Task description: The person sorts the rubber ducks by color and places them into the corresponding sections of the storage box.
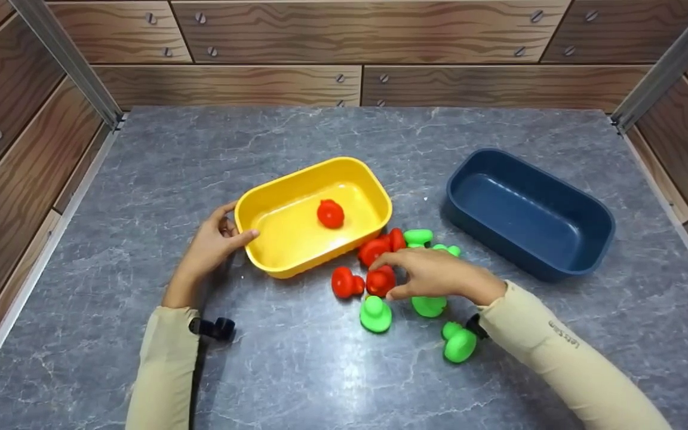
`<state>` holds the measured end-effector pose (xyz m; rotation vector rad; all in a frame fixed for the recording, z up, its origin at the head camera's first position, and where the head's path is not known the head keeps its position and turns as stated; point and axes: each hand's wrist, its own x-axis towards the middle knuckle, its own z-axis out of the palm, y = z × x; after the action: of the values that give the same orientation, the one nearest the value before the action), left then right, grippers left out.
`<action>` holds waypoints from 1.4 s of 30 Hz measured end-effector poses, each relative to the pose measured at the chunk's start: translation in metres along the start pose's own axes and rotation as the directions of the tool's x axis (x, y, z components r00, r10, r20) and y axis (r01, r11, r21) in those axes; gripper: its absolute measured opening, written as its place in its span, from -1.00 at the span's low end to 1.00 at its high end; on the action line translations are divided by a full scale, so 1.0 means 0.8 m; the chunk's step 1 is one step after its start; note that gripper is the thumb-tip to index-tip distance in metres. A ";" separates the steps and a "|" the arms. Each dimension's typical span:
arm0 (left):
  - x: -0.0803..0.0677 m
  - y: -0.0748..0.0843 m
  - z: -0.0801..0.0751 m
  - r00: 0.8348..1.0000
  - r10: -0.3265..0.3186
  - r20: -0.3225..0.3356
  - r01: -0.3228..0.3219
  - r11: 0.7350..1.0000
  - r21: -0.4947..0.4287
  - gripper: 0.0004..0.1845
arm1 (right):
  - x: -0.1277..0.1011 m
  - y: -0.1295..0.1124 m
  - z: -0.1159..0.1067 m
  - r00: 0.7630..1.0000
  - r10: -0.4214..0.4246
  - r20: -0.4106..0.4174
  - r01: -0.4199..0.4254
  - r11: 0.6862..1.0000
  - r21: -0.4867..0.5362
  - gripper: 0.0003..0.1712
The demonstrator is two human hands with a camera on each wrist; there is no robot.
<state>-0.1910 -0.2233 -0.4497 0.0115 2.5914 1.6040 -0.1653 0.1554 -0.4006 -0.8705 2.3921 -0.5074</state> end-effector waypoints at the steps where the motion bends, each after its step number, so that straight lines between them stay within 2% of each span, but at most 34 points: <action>1: 0.000 0.000 0.000 1.000 0.000 0.003 0.000 1.000 0.003 -0.19 | 0.001 0.000 0.000 1.000 -0.001 -0.001 0.001 1.000 -0.011 -0.45; 14: 0.000 0.002 0.000 1.000 0.002 -0.006 -0.002 1.000 -0.007 -0.20 | 0.008 -0.002 0.004 0.999 -0.020 -0.043 0.015 0.994 -0.107 -0.51; 27: 0.000 0.001 -0.001 1.000 0.007 -0.001 -0.007 1.000 -0.009 -0.19 | 0.008 -0.002 0.004 0.999 -0.019 -0.047 0.015 0.995 -0.094 -0.59; 34: 0.001 0.001 0.000 1.000 0.010 -0.001 -0.010 1.000 -0.027 -0.20 | 0.007 0.000 0.005 0.997 -0.047 -0.062 0.041 0.994 -0.099 -0.60; 42: 0.001 0.000 -0.001 1.000 -0.001 0.013 0.002 1.000 -0.005 -0.18 | 0.005 -0.001 0.001 0.997 -0.025 -0.067 0.020 0.997 -0.076 -0.61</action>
<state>-0.1921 -0.2242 -0.4494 0.0194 2.5773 1.6046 -0.1665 0.1517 -0.4023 -0.9277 2.4799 -0.4644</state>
